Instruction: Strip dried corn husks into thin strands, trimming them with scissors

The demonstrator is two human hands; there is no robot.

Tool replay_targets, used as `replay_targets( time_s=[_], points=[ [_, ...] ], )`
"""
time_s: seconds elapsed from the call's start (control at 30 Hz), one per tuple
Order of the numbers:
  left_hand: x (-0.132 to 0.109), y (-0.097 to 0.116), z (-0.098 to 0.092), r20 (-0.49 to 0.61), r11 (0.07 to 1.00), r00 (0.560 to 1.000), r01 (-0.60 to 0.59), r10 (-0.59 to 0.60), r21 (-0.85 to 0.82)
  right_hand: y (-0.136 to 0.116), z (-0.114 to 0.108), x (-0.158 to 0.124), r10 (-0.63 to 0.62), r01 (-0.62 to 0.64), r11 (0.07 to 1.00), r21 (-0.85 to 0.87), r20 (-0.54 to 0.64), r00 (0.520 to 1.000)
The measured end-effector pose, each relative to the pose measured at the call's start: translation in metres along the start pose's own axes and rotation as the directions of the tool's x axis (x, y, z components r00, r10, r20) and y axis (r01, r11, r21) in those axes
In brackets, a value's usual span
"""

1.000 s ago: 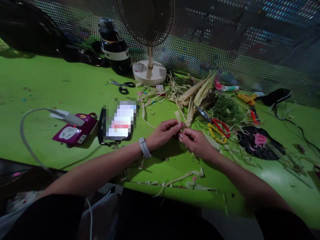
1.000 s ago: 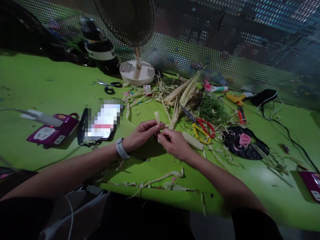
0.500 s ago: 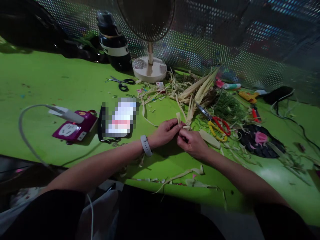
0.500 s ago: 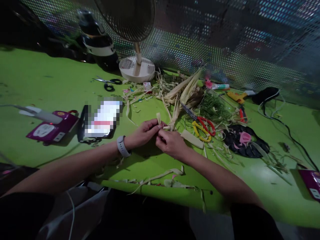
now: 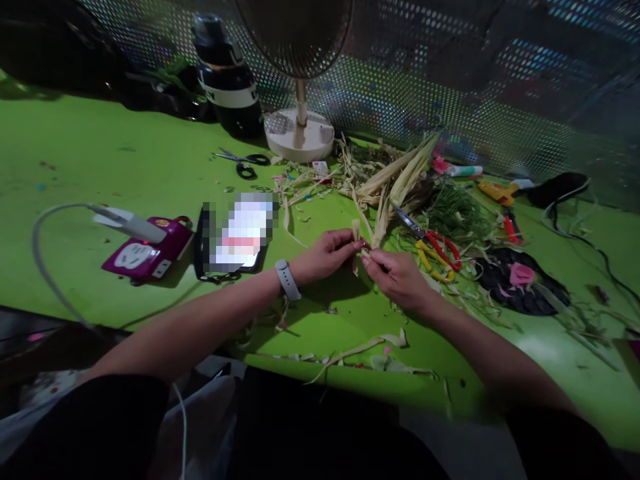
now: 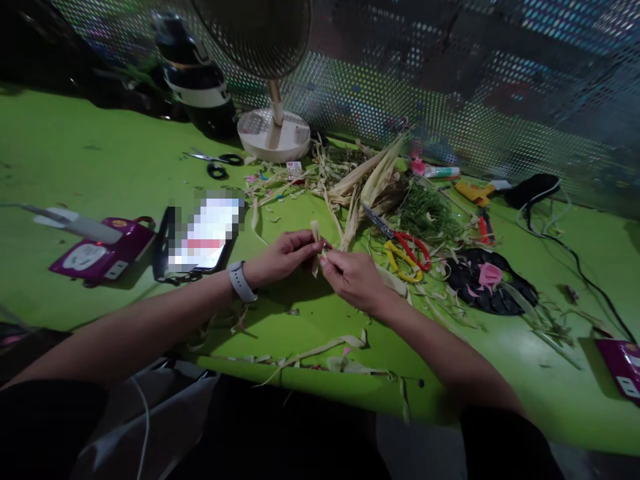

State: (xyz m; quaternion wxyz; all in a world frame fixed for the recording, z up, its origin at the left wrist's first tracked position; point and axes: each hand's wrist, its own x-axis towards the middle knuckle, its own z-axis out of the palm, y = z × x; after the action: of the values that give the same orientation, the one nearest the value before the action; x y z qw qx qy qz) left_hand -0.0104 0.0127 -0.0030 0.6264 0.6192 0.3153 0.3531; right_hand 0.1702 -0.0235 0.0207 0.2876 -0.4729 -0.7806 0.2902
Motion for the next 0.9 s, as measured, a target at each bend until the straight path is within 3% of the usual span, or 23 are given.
replay_targets(
  time_s=[0.1, 0.2, 0.3, 0.43, 0.63, 0.8, 0.9],
  points=[
    [0.001, 0.001, -0.004, 0.031, 0.993, 0.996, 0.086, -0.084, -0.077, 0.002, -0.002, 0.003, 0.22, -0.22, 0.93, 0.296, 0.035, 0.975],
    [0.002, 0.004, -0.007, -0.001, 0.983, 0.997, 0.078, -0.079, -0.165, 0.005, -0.005, 0.009, 0.432, -0.392, 0.661, 0.64, 0.103, 0.896],
    [0.001, 0.008, -0.007, 0.03, 0.97, 0.999, 0.027, -0.02, -0.243, 0.006, -0.005, 0.014, 0.499, -0.414, 0.426, 0.805, 0.173, 0.849],
    [-0.001, 0.008, -0.005, 0.107, 0.898, 0.989, 0.135, -0.099, -0.419, 0.002, -0.005, 0.016, 0.519, -0.452, 0.253, 0.855, 0.274, 0.809],
    [-0.001, 0.0, 0.0, 0.039, 0.832, 0.982, 0.178, -0.185, -0.525, 0.007, -0.005, 0.016, 0.471, -0.456, 0.135, 0.88, 0.348, 0.811],
    [-0.002, 0.003, 0.003, 0.027, 0.773, 0.976, 0.19, -0.218, -0.605, 0.011, 0.001, 0.015, 0.457, -0.46, 0.178, 0.87, 0.341, 0.821],
    [-0.002, 0.008, 0.002, 0.132, 0.685, 0.944, 0.311, -0.302, -0.659, 0.009, 0.004, 0.015, 0.471, -0.448, 0.219, 0.867, 0.308, 0.827]
  ],
)
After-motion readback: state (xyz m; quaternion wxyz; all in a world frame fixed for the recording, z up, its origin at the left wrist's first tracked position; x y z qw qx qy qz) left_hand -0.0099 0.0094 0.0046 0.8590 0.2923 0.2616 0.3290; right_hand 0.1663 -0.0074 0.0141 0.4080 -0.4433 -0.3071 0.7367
